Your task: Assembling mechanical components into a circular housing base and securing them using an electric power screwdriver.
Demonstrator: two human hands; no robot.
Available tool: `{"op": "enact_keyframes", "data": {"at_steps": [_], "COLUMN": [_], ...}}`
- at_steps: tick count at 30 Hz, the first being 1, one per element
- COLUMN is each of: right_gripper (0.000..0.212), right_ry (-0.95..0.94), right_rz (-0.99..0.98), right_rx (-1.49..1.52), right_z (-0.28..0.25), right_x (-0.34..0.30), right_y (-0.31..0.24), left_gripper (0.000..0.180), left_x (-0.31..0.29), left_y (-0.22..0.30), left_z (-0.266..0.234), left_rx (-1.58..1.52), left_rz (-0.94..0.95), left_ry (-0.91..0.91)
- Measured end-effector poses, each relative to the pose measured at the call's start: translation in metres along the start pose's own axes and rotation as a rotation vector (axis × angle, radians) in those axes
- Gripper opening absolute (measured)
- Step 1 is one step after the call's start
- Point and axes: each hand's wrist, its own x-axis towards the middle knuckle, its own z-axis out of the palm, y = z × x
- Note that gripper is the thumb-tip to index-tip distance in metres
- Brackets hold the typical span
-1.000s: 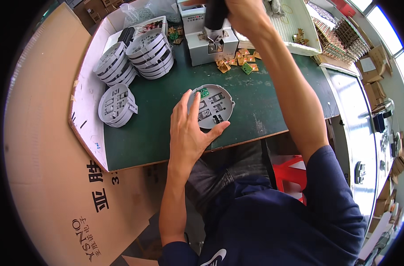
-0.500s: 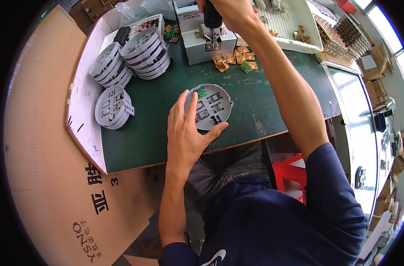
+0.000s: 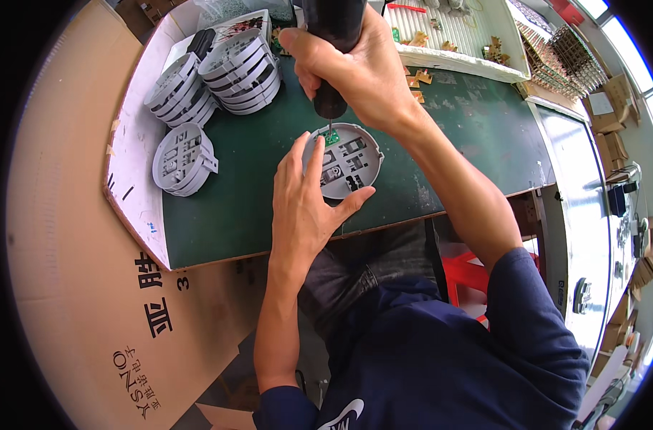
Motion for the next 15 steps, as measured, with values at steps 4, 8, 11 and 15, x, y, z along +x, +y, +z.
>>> {"op": "enact_keyframes", "data": {"at_steps": [4,8,11,15], "right_gripper": [0.047,0.046,0.04,0.034], "right_ry": [0.01,-0.014,-0.024,-0.039], "right_rz": [0.063,0.043,0.019,0.086], "right_rx": [-0.046,-0.037,-0.025,-0.065], "right_z": [0.002,0.0,0.002,-0.001], "right_x": [0.0,0.001,0.0,0.0], "right_y": [0.0,0.007,0.008,0.01], "left_gripper": [0.091,0.096,0.095,0.094], "left_x": [-0.001,0.0,-0.001,-0.001], "left_y": [0.0,-0.002,-0.002,-0.002], "left_z": [0.0,0.001,0.001,0.001], "left_rx": [0.008,-0.001,-0.001,0.004], "left_rz": [-0.003,0.005,0.0,0.008], "left_ry": [-0.001,-0.016,-0.017,-0.014]}}
